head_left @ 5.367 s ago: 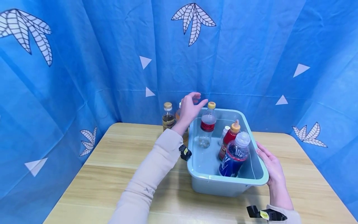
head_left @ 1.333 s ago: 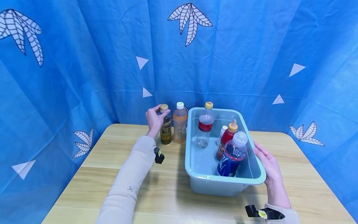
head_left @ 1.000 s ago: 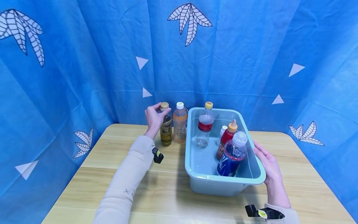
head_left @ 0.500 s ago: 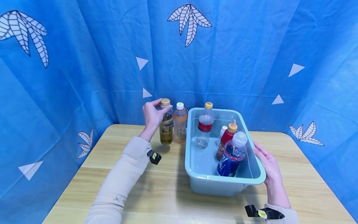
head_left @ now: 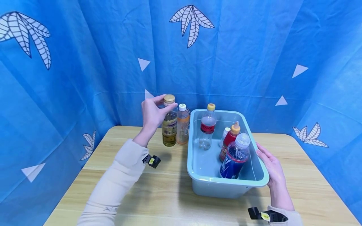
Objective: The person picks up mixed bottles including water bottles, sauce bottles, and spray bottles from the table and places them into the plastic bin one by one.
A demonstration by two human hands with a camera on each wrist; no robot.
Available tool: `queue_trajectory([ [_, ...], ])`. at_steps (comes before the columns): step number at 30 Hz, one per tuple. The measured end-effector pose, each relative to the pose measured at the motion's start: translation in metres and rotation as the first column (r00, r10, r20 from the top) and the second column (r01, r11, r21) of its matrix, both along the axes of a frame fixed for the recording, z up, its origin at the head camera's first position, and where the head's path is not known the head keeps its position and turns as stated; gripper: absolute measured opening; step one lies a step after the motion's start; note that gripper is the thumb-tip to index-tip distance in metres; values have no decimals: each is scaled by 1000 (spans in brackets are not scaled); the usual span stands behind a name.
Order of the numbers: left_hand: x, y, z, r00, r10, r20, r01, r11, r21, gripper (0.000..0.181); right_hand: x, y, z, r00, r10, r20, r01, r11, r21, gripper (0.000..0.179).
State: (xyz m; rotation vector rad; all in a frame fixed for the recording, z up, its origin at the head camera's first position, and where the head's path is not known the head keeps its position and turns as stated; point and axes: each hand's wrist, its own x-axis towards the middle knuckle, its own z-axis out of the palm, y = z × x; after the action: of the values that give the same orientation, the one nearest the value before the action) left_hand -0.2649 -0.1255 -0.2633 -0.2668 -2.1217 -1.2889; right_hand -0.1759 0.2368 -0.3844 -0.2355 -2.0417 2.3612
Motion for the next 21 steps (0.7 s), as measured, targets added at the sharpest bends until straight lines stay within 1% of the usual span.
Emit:
queue_trajectory([
  [4,10,2,11,1000,-24,-13,24,1000,-11,42,0,0,0,1000,1,8,-1,1000,-11,60],
  [11,24,5,30,995,-74,-65,73,997,-11,43,0,1,-1,1000,10,-3,-10,1000,-24,59],
  [21,40,17,57,985,-130,-113,125,991,-49,41,0,1,0,1000,12,-1,-12,1000,-17,59],
])
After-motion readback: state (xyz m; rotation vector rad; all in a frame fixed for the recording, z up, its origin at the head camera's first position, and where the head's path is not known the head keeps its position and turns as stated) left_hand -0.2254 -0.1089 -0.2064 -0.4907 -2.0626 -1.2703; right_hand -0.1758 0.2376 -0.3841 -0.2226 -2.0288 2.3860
